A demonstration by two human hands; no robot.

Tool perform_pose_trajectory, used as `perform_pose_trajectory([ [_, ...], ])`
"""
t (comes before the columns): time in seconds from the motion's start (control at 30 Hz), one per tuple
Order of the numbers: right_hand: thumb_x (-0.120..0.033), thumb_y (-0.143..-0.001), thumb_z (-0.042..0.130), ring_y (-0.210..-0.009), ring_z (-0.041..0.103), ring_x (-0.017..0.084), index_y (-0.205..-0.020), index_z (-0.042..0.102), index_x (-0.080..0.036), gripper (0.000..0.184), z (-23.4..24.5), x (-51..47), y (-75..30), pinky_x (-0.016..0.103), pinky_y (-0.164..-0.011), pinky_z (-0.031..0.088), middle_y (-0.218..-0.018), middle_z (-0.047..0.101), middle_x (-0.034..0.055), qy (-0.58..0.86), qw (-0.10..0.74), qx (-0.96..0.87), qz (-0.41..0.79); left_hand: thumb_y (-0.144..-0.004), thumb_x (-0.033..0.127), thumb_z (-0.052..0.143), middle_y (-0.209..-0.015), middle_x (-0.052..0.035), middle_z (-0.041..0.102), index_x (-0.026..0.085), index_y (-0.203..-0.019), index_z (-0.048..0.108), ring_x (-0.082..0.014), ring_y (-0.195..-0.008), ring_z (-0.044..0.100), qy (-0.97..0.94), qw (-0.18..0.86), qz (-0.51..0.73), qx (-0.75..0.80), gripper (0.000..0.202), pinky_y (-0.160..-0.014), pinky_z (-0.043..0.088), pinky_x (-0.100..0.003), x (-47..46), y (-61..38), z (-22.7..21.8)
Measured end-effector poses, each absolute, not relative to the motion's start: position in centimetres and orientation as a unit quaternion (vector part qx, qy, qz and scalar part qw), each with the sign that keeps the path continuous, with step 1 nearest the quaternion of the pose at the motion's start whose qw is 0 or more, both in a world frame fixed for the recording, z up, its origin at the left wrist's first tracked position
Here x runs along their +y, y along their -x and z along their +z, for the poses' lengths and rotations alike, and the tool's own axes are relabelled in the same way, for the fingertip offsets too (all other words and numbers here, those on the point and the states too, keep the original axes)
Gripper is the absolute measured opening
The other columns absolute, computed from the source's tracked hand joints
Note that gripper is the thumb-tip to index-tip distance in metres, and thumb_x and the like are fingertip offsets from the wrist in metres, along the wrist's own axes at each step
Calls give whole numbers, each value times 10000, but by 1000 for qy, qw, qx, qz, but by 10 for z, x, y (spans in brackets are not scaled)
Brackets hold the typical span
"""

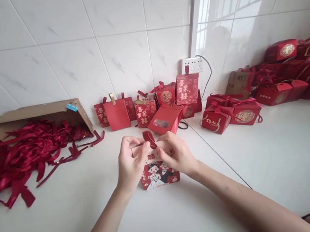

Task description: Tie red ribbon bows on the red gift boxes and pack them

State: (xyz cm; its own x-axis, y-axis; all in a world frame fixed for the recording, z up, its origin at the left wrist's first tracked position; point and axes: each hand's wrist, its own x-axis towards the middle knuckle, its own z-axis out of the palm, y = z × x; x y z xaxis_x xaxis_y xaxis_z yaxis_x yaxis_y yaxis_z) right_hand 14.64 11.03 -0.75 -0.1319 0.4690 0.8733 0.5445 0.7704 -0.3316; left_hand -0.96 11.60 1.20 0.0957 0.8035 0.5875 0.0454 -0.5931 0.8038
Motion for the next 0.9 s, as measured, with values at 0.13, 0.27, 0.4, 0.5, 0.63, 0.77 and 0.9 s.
perform_pose_trajectory([
  [0.13,-208,-872,489,-628,543,135,-928,465,-227,64,-7,103,-142,250,-559,472,-754,557,3,334,559,-759,-22,-800,278,639,-750,24,634,189,-782,531,-98,-687,640,-686,201,621,320,141,-646,534,-192,112,7,11],
  [0.27,-236,-853,513,-662,559,147,-1018,441,-219,181,-7,100,-140,261,-573,484,-804,565,22,330,557,-762,-20,-836,191,596,-767,28,646,193,-847,623,-79,-688,625,-716,140,617,295,29,-647,526,-168,108,10,10],
  [0.4,-222,-826,508,-608,529,142,-910,452,-237,102,-6,98,-139,250,-519,440,-710,513,-10,338,557,-757,-51,-860,148,535,-830,1,630,203,-960,674,-78,-682,610,-744,149,597,259,180,-573,518,-160,105,11,10],
  [0.5,-209,-818,511,-560,496,129,-874,441,-239,95,-5,97,-139,235,-472,402,-670,484,-24,347,561,-748,-72,-839,131,530,-886,-24,620,205,-1058,658,-88,-692,608,-753,152,592,242,264,-530,513,-163,104,12,9],
  [0.63,-214,-822,510,-593,512,136,-887,446,-233,93,-5,98,-140,238,-485,418,-701,503,-9,345,558,-749,-90,-819,122,536,-907,-34,633,200,-1070,652,-105,-727,609,-765,111,582,252,287,-548,519,-179,105,12,7],
  [0.77,-220,-811,522,-600,524,141,-864,451,-234,89,-5,99,-141,238,-471,415,-695,508,-7,350,556,-747,-100,-818,114,547,-909,-29,637,203,-1084,644,-111,-759,611,-766,79,584,257,297,-600,522,-192,106,11,7],
  [0.9,-231,-808,526,-545,510,123,-851,455,-235,83,-6,99,-141,225,-404,368,-701,523,-5,375,551,-737,-113,-826,117,541,-909,-29,637,202,-1088,641,-110,-752,608,-766,73,582,263,293,-604,518,-195,106,10,6],
])
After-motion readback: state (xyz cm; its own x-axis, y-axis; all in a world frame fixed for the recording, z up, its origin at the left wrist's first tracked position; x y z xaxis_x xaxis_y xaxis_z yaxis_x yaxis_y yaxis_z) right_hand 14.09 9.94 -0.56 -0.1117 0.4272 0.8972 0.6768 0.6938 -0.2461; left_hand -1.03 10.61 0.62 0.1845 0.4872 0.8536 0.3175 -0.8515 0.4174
